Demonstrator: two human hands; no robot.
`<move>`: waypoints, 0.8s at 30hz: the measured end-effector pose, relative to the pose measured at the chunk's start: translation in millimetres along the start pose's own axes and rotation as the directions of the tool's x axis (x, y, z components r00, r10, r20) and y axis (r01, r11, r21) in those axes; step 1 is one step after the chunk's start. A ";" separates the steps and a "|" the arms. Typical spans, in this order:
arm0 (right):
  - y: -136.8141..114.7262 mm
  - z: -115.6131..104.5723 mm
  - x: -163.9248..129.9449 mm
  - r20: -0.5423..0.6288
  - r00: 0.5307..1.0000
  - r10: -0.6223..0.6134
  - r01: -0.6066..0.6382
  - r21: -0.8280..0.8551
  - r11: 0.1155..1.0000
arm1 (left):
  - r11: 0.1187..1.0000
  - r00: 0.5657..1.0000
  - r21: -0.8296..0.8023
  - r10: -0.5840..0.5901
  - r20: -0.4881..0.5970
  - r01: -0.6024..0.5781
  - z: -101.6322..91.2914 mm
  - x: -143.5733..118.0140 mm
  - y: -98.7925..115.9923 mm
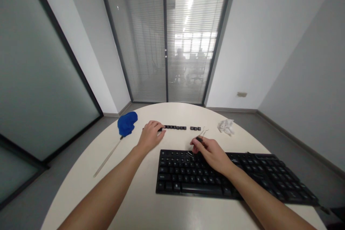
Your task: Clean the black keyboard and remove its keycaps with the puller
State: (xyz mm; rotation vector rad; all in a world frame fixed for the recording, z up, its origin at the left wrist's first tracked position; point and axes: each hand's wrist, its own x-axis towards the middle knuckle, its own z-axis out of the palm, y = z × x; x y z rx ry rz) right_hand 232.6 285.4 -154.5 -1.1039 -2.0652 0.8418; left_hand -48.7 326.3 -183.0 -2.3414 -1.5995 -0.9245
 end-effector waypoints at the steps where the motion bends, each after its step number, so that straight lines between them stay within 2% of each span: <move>1: -2.0 -2.5 -1.0 0.016 1.000 -0.013 0.013 -0.047 0.999 | 0.999 1.000 -0.035 0.021 0.002 -0.021 -1.7 0.2 4.7; 3: -6.3 -7.5 -3.5 0.063 0.997 -0.037 0.047 -0.159 0.986 | 0.989 0.996 -0.127 0.082 0.034 -0.078 -5.7 1.1 16.0; 6: -11.3 -13.9 -7.0 0.138 0.988 -0.076 0.111 -0.270 0.956 | 0.947 0.970 -0.284 0.195 0.146 -0.148 -12.3 2.7 36.1; 9: -12.6 -18.2 -8.1 0.185 0.978 -0.097 0.146 -0.276 0.950 | 0.893 0.915 -0.406 0.315 0.254 -0.195 -17.8 3.0 54.3; 11: -11.8 -19.7 -7.5 0.196 0.976 -0.094 0.144 -0.259 0.955 | 0.870 0.888 -0.440 0.368 0.277 -0.224 -19.5 2.0 62.7; 18: -8.7 -19.8 -5.3 0.201 0.975 -0.098 0.143 -0.220 0.965 | 0.851 0.851 -0.468 0.416 0.321 -0.239 -13.6 -3.2 69.4; 24: -6.9 -17.6 -5.4 0.227 0.966 -0.121 0.173 -0.230 0.958 | 0.853 0.854 -0.471 0.405 0.326 -0.225 -9.9 -5.3 67.9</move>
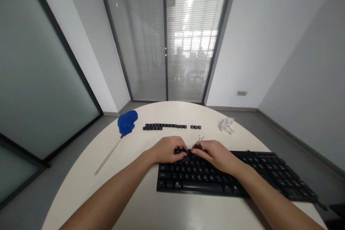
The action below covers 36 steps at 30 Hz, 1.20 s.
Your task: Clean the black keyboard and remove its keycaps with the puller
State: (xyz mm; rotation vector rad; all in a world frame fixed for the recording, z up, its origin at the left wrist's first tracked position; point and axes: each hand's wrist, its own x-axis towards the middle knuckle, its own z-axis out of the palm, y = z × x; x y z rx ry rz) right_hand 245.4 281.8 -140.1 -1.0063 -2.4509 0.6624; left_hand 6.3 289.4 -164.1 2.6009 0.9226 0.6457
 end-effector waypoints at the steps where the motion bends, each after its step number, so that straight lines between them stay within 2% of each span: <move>1: 0.1 0.4 0.0 0.006 1.000 -0.011 0.011 -0.009 1.000 | 1.000 1.000 0.002 -0.002 0.000 0.002 0.1 -0.1 -0.1; 7: 1.1 1.3 -0.5 0.003 1.000 -0.012 0.012 -0.028 1.000 | 1.000 1.000 0.001 0.004 -0.002 -0.004 0.4 -0.4 -0.5; 15: 4.9 2.9 0.7 -0.059 0.993 0.101 -0.105 -0.053 0.993 | 1.000 1.000 -0.008 0.011 0.001 -0.011 -1.8 0.5 2.3; 24: 11.2 3.2 4.7 -0.033 0.993 0.116 -0.108 0.193 0.975 | 1.000 1.000 -0.014 0.007 -0.002 -0.007 -2.4 0.9 3.4; 31: 14.9 4.9 5.4 -0.057 0.990 0.127 -0.111 0.226 0.968 | 1.000 1.000 0.006 0.021 -0.009 -0.021 -1.9 0.5 2.4; 36: 17.8 6.0 6.8 -0.119 0.976 0.181 -0.131 0.339 0.932 | 0.999 1.000 0.029 0.031 0.002 -0.031 -2.9 -0.3 1.9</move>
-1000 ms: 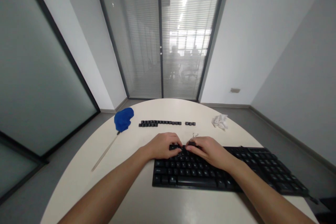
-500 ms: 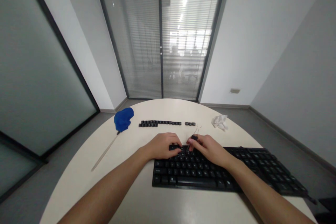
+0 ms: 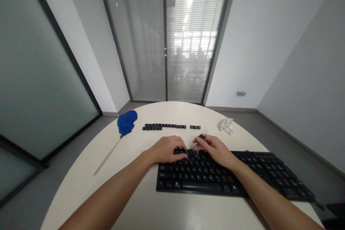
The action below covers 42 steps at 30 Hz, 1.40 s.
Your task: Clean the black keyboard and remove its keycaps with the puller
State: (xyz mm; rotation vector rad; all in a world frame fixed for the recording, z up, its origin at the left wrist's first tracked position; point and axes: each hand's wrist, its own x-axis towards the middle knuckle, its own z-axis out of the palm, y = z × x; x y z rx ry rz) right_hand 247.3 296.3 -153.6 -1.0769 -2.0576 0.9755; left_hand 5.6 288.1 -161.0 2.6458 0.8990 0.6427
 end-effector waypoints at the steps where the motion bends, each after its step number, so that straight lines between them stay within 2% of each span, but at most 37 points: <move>1: 0.0 0.0 0.2 -0.012 1.000 0.006 -0.006 0.015 1.000 | 1.000 1.000 0.000 0.001 0.003 -0.001 -0.5 0.2 0.1; 14: -4.1 0.0 -1.9 0.023 0.997 -0.071 0.071 -0.016 0.997 | 0.995 0.994 -0.029 -0.096 -0.048 0.094 -1.3 4.5 5.3; 21: -4.4 0.0 -1.6 0.057 0.992 -0.111 0.113 -0.033 0.993 | 0.994 0.994 -0.049 -0.097 -0.042 0.095 -2.5 5.0 8.9; 29: -2.6 2.8 -3.4 0.067 0.997 -0.040 0.040 0.001 0.999 | 0.996 0.995 -0.038 -0.083 -0.055 0.081 0.4 4.5 5.2; 42: -2.7 3.6 -3.5 0.050 0.998 -0.027 0.024 0.062 0.998 | 0.996 0.994 -0.043 -0.084 -0.065 0.081 -0.1 4.4 6.0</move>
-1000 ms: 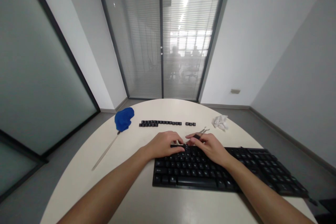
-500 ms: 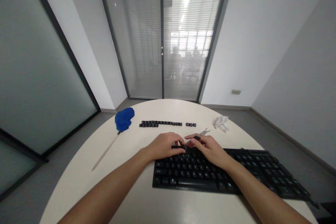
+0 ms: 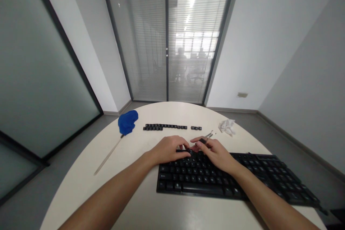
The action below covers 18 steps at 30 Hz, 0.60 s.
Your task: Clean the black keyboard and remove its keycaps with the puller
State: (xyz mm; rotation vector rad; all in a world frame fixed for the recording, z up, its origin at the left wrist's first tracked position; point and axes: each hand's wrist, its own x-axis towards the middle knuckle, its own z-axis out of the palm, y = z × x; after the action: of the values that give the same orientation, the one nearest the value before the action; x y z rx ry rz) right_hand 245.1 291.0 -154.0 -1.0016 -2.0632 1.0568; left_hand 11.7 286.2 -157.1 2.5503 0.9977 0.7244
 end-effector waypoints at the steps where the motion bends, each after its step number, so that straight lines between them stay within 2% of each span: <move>1: -0.4 0.0 -0.2 -0.005 1.000 0.002 -0.002 -0.004 1.000 | 1.000 1.000 0.001 0.000 -0.001 0.000 0.2 0.1 -0.1; 6: -2.6 -0.6 -1.0 -0.033 0.999 -0.008 0.007 -0.023 1.000 | 1.000 1.000 -0.002 0.003 -0.012 -0.003 0.3 0.3 -0.3; 11: -0.3 0.6 2.0 -0.047 0.999 -0.008 0.010 0.054 0.998 | 0.999 0.998 0.003 0.040 -0.045 -0.040 -0.6 0.6 -0.2; 18: 3.7 3.1 3.2 -0.058 0.998 0.022 -0.014 0.136 0.991 | 0.982 0.985 0.094 0.167 -0.033 -0.163 -0.6 1.2 1.4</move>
State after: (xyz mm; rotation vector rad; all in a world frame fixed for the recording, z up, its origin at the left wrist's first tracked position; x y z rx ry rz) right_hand 242.2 294.0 -158.2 -0.9729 -1.9114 1.1463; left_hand 12.9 286.1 -155.6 2.7323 0.8573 0.7954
